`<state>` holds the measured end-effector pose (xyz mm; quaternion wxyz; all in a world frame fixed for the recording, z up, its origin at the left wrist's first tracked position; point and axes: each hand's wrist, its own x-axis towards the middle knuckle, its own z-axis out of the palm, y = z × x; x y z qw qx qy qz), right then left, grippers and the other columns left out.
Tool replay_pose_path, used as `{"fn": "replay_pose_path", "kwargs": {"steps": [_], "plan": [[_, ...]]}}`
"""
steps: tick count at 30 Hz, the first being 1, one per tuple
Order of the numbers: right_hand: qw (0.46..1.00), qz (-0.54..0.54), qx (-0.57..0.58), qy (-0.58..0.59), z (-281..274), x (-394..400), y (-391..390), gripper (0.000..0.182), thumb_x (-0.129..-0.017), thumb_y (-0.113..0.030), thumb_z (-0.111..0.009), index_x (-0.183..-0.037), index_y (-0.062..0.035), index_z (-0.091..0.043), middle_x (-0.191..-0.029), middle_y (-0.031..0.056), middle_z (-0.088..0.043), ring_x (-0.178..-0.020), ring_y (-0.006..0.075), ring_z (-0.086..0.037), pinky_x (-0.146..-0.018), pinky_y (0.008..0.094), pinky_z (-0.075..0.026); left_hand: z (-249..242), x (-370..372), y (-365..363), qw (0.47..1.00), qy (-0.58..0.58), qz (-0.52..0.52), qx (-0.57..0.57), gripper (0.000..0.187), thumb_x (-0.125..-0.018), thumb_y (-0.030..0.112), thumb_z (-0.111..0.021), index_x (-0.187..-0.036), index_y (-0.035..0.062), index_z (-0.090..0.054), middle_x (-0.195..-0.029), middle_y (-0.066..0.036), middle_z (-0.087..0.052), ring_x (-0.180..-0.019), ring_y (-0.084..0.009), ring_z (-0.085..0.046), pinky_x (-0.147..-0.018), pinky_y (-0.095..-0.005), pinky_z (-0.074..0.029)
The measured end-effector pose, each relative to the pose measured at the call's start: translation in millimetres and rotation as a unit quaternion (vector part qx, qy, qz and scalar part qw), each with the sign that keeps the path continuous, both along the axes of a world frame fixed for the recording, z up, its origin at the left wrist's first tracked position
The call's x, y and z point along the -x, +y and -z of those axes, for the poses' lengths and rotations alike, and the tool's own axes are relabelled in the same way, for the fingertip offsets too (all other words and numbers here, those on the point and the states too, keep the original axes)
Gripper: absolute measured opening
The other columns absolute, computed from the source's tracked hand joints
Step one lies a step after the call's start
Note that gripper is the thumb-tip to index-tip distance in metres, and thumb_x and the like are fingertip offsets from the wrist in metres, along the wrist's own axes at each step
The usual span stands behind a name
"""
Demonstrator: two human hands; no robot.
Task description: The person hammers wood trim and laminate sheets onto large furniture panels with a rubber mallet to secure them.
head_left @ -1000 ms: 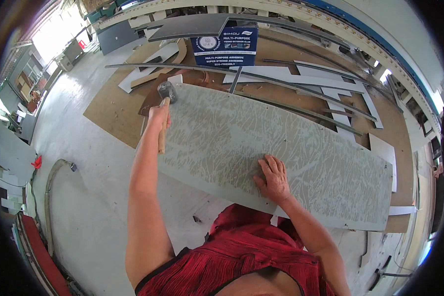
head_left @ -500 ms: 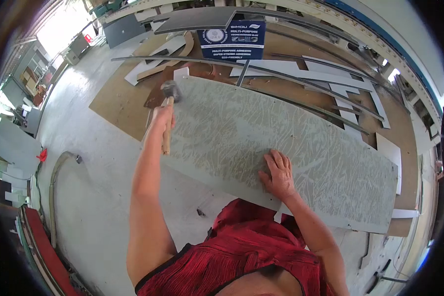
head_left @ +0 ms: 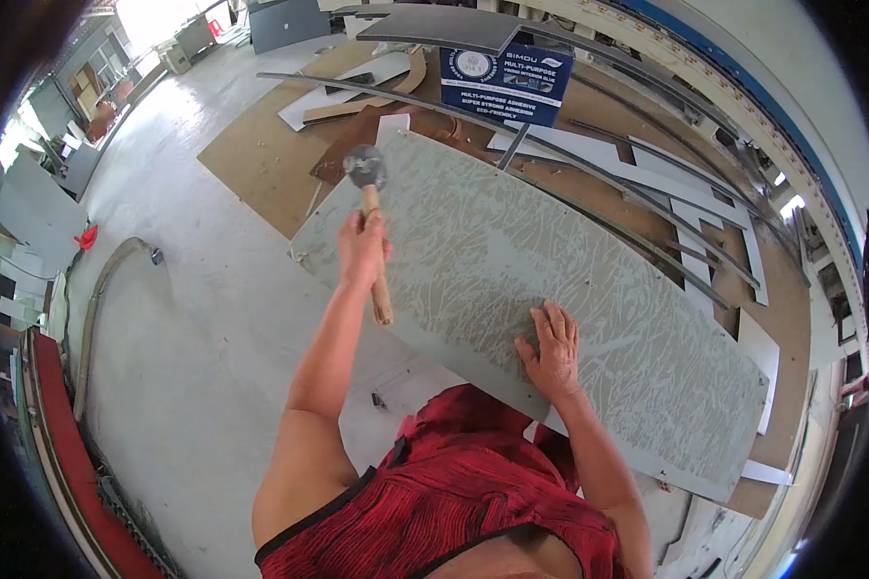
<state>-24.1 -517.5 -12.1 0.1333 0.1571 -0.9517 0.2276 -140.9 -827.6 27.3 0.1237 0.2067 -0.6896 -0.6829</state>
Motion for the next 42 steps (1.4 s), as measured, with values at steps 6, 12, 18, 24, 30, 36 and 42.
{"fn": "replay_pose_path", "kwargs": {"steps": [6,12,18,24,30,36,42], "plan": [[1.0,-0.001,0.012,0.007,0.7,-0.7,-0.9,0.054,-0.076,-0.023,-0.067,-0.122,-0.0009,-0.05,-0.131,0.0183,-0.041,-0.121,0.0368,-0.038,-0.102,0.0482,-0.028,20.3,12.1,-41.3,0.991,-0.05,-0.084,-0.087,0.022,-0.089,0.024,-0.055,-0.084,0.0039,-0.05,-0.067,-0.006,-0.052,-0.05,-0.0155,-0.053,-0.042,-0.0312,-0.044],[1.0,0.001,0.019,-0.005,-1.4,1.2,-0.4,0.051,-0.079,-0.026,-0.064,-0.122,-0.0021,-0.05,-0.131,0.0177,-0.041,-0.121,0.037,-0.037,-0.102,0.0469,-0.028,23.3,-0.4,-38.9,0.987,-0.012,-0.081,-0.141,0.021,-0.087,0.025,-0.058,-0.086,0.0052,-0.051,-0.066,-0.006,-0.053,-0.049,-0.0169,-0.053,-0.042,-0.0329,-0.044],[1.0,0.0,0.002,0.013,4.6,0.6,1.7,0.051,-0.079,-0.026,-0.065,-0.121,-0.002,-0.051,-0.131,0.0177,-0.042,-0.121,0.0367,-0.037,-0.102,0.0469,-0.028,35.7,-2.1,-54.0,0.989,-0.039,-0.048,-0.132,0.019,-0.087,0.024,-0.058,-0.086,0.0064,-0.051,-0.066,-0.005,-0.053,-0.048,-0.0165,-0.052,-0.041,-0.0321,-0.044],[1.0,0.005,0.015,-0.001,1.2,0.3,2.0,0.05,-0.079,-0.026,-0.065,-0.121,-0.0014,-0.052,-0.131,0.0177,-0.042,-0.122,0.0365,-0.037,-0.102,0.0476,-0.028,19.8,-9.9,-63.1,0.993,-0.087,-0.035,-0.07,0.019,-0.088,0.022,-0.055,-0.082,0.0054,-0.05,-0.065,-0.005,-0.052,-0.048,-0.0154,-0.052,-0.041,-0.0314,-0.044],[1.0,0.0,0.023,0.003,0.5,1.4,2.3,0.05,-0.078,-0.026,-0.065,-0.12,-0.0015,-0.052,-0.131,0.0176,-0.042,-0.121,0.0366,-0.038,-0.102,0.0472,-0.029,12.6,-23.6,-69.9,0.998,-0.053,-0.018,-0.019,0.019,-0.084,0.021,-0.06,-0.082,0.0057,-0.05,-0.063,-0.005,-0.052,-0.046,-0.0141,-0.051,-0.039,-0.0297,-0.043],[0.999,-0.002,0.018,0.027,4.7,2.8,3.8,0.05,-0.078,-0.026,-0.065,-0.12,-0.0022,-0.052,-0.129,0.0171,-0.044,-0.12,0.0363,-0.039,-0.101,0.0464,-0.031,-0.7,-35.7,-86.6,0.991,-0.114,0.068,0.022,0.021,-0.086,0.025,-0.059,-0.085,0.0047,-0.052,-0.062,-0.004,-0.053,-0.044,-0.0126,-0.049,-0.036,-0.0279,-0.041],[0.999,0.0,0.037,0.005,0.8,1.9,6.5,0.049,-0.079,-0.026,-0.065,-0.12,-0.0023,-0.053,-0.129,0.0165,-0.044,-0.119,0.0353,-0.04,-0.101,0.0446,-0.031,-26.4,-82.4,-74.7,0.99,-0.06,0.122,0.041,0.033,-0.089,0.034,-0.054,-0.096,0.0013,-0.057,-0.063,-0.003,-0.052,-0.043,-0.0104,-0.049,-0.036,-0.025,-0.04]]}}
